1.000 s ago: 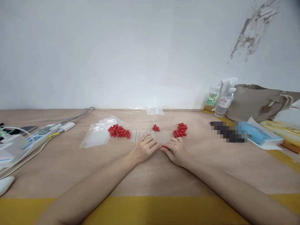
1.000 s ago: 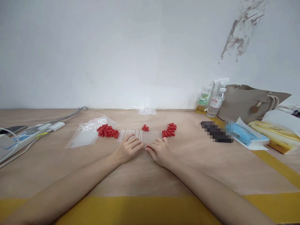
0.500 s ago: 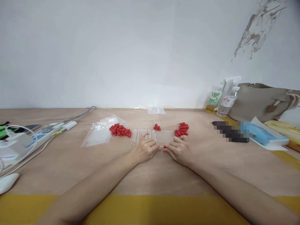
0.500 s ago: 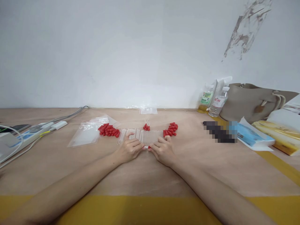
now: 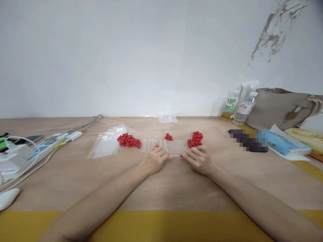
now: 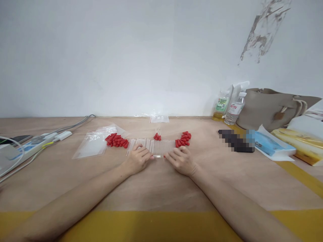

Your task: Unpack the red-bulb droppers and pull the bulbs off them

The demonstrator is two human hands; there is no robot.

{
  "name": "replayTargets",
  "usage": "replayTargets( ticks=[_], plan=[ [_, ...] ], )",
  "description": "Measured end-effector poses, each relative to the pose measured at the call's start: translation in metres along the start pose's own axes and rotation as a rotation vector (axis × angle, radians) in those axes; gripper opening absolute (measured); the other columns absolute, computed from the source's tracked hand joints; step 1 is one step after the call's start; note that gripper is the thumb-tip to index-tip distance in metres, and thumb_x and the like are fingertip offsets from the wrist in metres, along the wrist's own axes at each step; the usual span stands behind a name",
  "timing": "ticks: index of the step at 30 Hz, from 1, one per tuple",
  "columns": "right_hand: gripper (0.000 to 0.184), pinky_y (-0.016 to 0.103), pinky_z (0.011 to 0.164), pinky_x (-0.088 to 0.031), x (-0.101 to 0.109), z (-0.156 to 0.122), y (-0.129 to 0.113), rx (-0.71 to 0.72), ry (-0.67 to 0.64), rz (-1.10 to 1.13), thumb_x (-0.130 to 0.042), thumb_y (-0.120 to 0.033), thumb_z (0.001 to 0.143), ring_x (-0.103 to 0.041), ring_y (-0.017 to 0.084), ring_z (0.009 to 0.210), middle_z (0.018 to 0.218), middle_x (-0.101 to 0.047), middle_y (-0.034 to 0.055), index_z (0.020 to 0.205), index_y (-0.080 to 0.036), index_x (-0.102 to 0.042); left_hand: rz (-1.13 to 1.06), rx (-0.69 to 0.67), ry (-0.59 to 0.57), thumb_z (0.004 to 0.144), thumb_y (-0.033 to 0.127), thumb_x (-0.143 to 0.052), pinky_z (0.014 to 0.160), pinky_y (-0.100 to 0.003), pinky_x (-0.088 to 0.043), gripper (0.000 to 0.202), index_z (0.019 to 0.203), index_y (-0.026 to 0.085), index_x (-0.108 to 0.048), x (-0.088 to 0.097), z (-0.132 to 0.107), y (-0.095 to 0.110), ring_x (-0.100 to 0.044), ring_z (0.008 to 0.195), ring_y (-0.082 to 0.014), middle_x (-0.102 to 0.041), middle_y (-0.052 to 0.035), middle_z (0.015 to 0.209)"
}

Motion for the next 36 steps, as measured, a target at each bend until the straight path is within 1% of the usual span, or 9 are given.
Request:
replayTargets(
  ticks=[3,7,10,13,14,17,21,30,36],
  plan=[
    [0.024,0.031,0.070,-0.034,0.009,-0.003,0.032,-0.194,0.131,0.119,-0.040,-0.027,0.087,-0.052,0.016,0.077,0.084,-0.062,0.0058,0.091,-0.021,-0.062,-0.016,0.202,0.003,0.089,0.026,-0.036,0.052,-0.024,-0.033,0.027,0.074,0.017,-0.057,0.003,-0.003,-0.026,-0.050,0.057,-0.0117,-0.056,-0.0014,0.064],
    [0.027,0.032,0.072,-0.042,0.014,-0.006,0.084,-0.528,0.308,0.262,-0.039,-0.029,0.085,-0.052,0.018,0.081,0.086,-0.055,0.0087,0.095,-0.017,-0.062,-0.040,0.351,-0.091,0.085,0.014,-0.035,0.049,-0.023,-0.033,0.025,0.103,0.017,-0.053,-0.005,-0.002,-0.046,-0.050,0.064,-0.0131,-0.054,-0.0050,0.085],
    [0.029,0.033,0.071,-0.043,0.002,-0.003,0.127,-0.736,0.220,0.268,-0.041,-0.024,0.081,-0.053,0.019,0.079,0.079,-0.055,0.0090,0.097,-0.012,-0.061,-0.074,0.324,-0.130,0.079,0.007,-0.035,0.052,-0.023,-0.038,0.036,0.111,0.017,-0.048,-0.015,0.006,-0.045,-0.048,0.065,-0.0134,-0.048,-0.0058,0.090],
    [0.036,0.030,0.066,-0.044,-0.017,-0.010,0.175,-1.019,0.129,0.378,-0.051,-0.021,0.071,-0.056,0.017,0.072,0.080,-0.059,0.0071,0.106,-0.011,-0.056,-0.156,0.256,-0.087,0.081,0.008,-0.035,0.059,-0.024,-0.042,0.031,0.106,0.017,-0.050,-0.023,0.017,-0.035,-0.048,0.068,-0.0140,-0.046,-0.0037,0.083],
    [0.038,0.029,0.062,-0.044,-0.020,-0.011,0.185,-1.053,0.123,0.393,-0.054,-0.023,0.069,-0.056,0.016,0.068,0.078,-0.060,0.0069,0.105,-0.011,-0.055,-0.180,0.232,-0.069,0.081,0.008,-0.035,0.063,-0.025,-0.043,0.028,0.104,0.016,-0.050,-0.025,0.021,-0.032,-0.048,0.071,-0.0143,-0.047,-0.0036,0.082],
    [0.029,0.026,0.057,-0.043,-0.030,-0.012,0.202,-1.076,0.100,0.433,-0.059,-0.028,0.065,-0.057,0.015,0.065,0.076,-0.063,0.0069,0.090,-0.013,-0.061,-0.196,0.189,-0.052,0.080,0.006,-0.036,0.070,-0.027,-0.045,0.021,0.090,0.015,-0.053,-0.031,0.030,-0.022,-0.050,0.075,-0.0156,-0.049,-0.0046,0.081],
    [0.018,0.026,0.057,-0.042,-0.038,-0.015,0.200,-1.043,0.049,0.447,-0.060,-0.032,0.064,-0.057,0.016,0.064,0.071,-0.065,0.0056,0.071,-0.016,-0.064,-0.201,0.168,-0.104,0.076,0.004,-0.039,0.068,-0.029,-0.046,0.017,0.077,0.014,-0.053,-0.038,0.032,-0.013,-0.050,0.073,-0.0166,-0.050,-0.0064,0.079],
    [0.021,0.024,0.055,-0.041,-0.040,-0.012,0.189,-0.920,-0.034,0.485,-0.061,-0.034,0.061,-0.055,0.013,0.059,0.067,-0.066,0.0031,0.071,-0.016,-0.066,-0.330,0.214,-0.182,0.077,0.014,-0.043,0.067,-0.029,-0.048,0.015,0.065,0.014,-0.052,-0.039,0.025,-0.002,-0.051,0.070,-0.0148,-0.049,-0.0068,0.080],
    [0.021,0.024,0.054,-0.040,-0.038,-0.010,0.184,-0.880,-0.073,0.503,-0.063,-0.034,0.060,-0.055,0.013,0.060,0.068,-0.066,0.0027,0.070,-0.017,-0.065,-0.327,0.260,-0.203,0.080,0.023,-0.046,0.070,-0.031,-0.048,0.017,0.069,0.013,-0.054,-0.043,0.022,-0.002,-0.053,0.073,-0.0160,-0.050,-0.0081,0.085]
  ],
)
Point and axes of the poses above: each hand's wrist, its own z-axis towards the middle knuckle, its own x-axis out of the back of the hand, y = z × x, the point moved 8 cm from there along z, towards the middle knuckle
